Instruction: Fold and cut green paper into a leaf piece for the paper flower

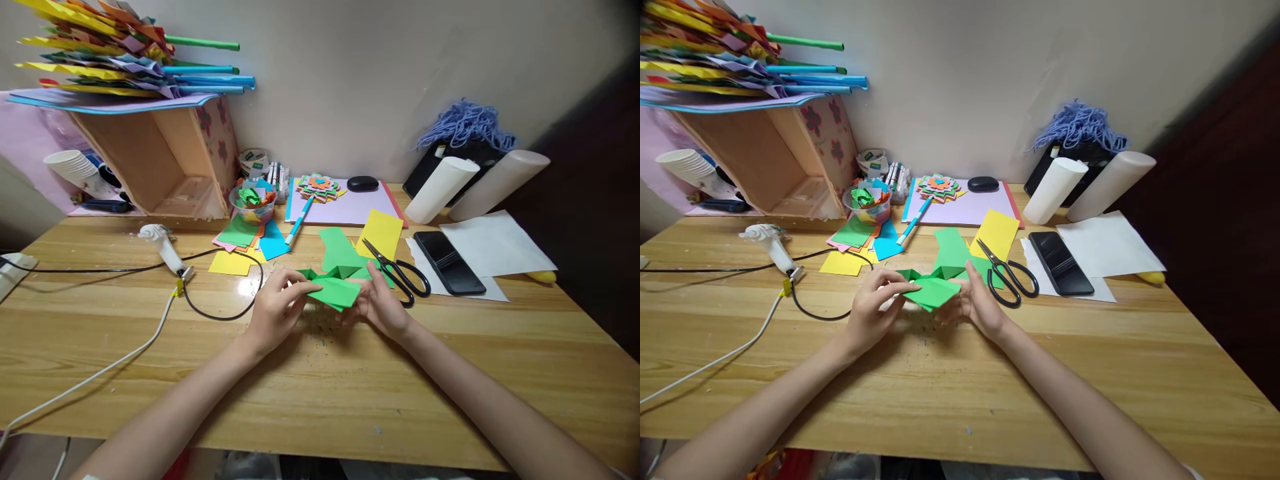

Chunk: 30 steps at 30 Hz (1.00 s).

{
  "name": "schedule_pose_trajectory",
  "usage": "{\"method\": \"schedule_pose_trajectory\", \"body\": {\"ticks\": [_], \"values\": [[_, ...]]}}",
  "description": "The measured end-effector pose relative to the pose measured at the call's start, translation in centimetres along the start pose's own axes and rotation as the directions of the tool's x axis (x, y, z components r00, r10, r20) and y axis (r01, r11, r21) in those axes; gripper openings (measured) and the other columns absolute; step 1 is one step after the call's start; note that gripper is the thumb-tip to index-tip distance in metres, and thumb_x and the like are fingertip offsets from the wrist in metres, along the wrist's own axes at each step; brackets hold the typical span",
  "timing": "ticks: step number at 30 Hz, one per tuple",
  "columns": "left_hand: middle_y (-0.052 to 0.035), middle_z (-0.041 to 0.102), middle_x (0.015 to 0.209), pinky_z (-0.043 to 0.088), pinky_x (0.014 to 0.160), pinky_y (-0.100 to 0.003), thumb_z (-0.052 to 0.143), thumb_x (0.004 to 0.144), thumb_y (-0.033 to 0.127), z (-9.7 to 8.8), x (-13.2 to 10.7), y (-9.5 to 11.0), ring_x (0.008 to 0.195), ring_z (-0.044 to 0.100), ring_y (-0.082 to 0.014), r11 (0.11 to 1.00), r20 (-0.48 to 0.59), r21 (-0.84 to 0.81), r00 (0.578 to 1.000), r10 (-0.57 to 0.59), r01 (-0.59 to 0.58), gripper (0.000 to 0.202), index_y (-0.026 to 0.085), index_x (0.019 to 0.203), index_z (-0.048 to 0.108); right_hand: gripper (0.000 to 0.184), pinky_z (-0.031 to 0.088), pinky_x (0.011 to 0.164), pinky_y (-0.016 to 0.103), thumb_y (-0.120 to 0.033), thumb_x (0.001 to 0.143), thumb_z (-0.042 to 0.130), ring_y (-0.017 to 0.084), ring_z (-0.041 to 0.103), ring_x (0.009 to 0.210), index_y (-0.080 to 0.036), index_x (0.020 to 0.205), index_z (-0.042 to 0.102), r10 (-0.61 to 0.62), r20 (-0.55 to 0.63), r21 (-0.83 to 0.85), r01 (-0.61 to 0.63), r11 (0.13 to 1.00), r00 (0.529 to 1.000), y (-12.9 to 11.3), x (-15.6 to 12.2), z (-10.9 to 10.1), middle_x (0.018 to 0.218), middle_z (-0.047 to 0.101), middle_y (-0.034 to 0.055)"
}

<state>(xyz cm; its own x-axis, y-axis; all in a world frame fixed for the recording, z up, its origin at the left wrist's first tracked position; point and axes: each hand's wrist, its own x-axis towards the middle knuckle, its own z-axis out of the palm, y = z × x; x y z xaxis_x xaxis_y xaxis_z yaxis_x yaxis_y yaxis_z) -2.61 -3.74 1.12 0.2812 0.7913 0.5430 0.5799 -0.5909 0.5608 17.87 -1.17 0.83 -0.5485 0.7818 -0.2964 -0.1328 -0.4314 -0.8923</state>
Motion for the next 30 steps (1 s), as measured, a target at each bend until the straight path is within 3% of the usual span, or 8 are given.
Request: {"method": "schedule_pose_trajectory", "body": {"ticks": [2,5,8,11,14,18,24,30], "values": [[-0.0048,0.056,0.090,0.044,0.067,-0.028,0.045,0.081,0.008,0.1,-0.1,-0.1,0.083,0.052,-0.0153,0.999,0.018,0.013,0.999,0.040,-0.041,0.029,0.025,0.098,0.062,0.061,0.049,0.051,0.026,-0.067,0.075,0.041,0.015,0.059,0.056,-0.012,0.086,0.064,-0.005,-0.058,-0.017,0.004,1.000,0.998,0.1,0.0,0.2,0.066,0.064,0.0063],[-0.0055,0.055,0.094,0.045,0.072,-0.028,0.044,0.080,0.006,0.3,-0.3,0.3,0.090,0.053,-0.0154,0.999,0.013,-0.035,0.999,0.036,-0.036,0.031,0.024,0.098,0.061,0.035,0.049,0.056,0.025,-0.045,0.069,0.066,0.015,0.060,0.062,-0.014,0.084,0.064,-0.068,-0.141,-0.135,0.049,0.990,0.988,0.6,0.2,0.4,0.072,0.066,0.0030],[-0.0052,0.056,0.093,0.046,0.074,-0.028,0.044,0.080,0.009,0.3,-0.5,1.0,0.089,0.054,-0.0150,0.986,-0.050,-0.107,0.989,-0.136,0.130,0.022,0.021,0.093,0.058,0.030,0.051,0.061,0.027,-0.039,0.069,0.068,0.017,0.062,0.069,-0.015,0.088,0.064,-0.106,-0.196,-0.140,0.079,0.987,0.975,0.9,0.4,0.2,0.082,0.068,0.0037],[-0.0037,0.059,0.089,0.047,0.064,-0.026,0.042,0.084,0.020,0.3,-0.6,1.5,0.076,0.058,-0.0133,0.888,-0.001,-0.206,0.908,-0.420,0.410,0.014,0.020,0.093,0.053,0.033,0.052,0.066,0.028,-0.036,0.071,0.067,0.017,0.063,0.076,-0.017,0.097,0.063,-0.138,-0.228,-0.087,0.121,0.989,0.964,0.9,0.6,-0.2,0.091,0.068,0.0045],[-0.0021,0.060,0.080,0.046,0.054,-0.024,0.042,0.086,0.037,0.6,-0.5,1.5,0.065,0.059,-0.0135,0.747,0.189,-0.300,0.805,-0.563,0.593,0.023,0.019,0.098,0.050,0.035,0.053,0.059,0.025,-0.036,0.071,0.067,0.015,0.064,0.071,-0.016,0.100,0.062,-0.105,-0.200,-0.101,0.086,0.991,0.974,0.8,0.6,-0.2,0.092,0.068,0.0052],[0.0009,0.058,0.067,0.043,0.049,-0.023,0.047,0.082,0.045,1.2,-0.4,1.2,0.056,0.056,-0.0129,0.687,0.368,-0.341,0.764,-0.530,0.641,0.029,0.018,0.089,0.052,0.040,0.052,0.048,0.020,-0.037,0.070,0.067,0.012,0.062,0.058,-0.012,0.101,0.062,-0.053,-0.158,-0.167,0.026,0.986,0.986,0.6,0.6,0.5,0.083,0.069,0.0059],[0.0010,0.059,0.067,0.041,0.047,-0.020,0.046,0.083,0.043,1.5,-0.3,1.2,0.054,0.055,-0.0106,0.587,0.411,-0.474,0.754,-0.512,0.656,0.028,0.016,0.084,0.054,0.044,0.050,0.043,0.017,-0.040,0.068,0.068,0.010,0.061,0.050,-0.010,0.100,0.061,-0.033,-0.172,-0.188,0.000,0.982,0.985,0.7,0.6,0.9,0.069,0.069,0.0037],[0.0005,0.059,0.063,0.040,0.041,-0.017,0.053,0.078,0.043,1.2,-0.2,0.7,0.049,0.056,-0.0096,0.514,0.430,-0.481,0.702,-0.567,0.710,0.030,0.014,0.087,0.056,0.034,0.046,0.039,0.015,-0.043,0.068,0.068,0.007,0.056,0.040,-0.009,0.072,0.064,0.023,-0.202,-0.233,-0.071,0.970,0.979,1.0,0.6,0.5,0.058,0.067,0.0044]]}}
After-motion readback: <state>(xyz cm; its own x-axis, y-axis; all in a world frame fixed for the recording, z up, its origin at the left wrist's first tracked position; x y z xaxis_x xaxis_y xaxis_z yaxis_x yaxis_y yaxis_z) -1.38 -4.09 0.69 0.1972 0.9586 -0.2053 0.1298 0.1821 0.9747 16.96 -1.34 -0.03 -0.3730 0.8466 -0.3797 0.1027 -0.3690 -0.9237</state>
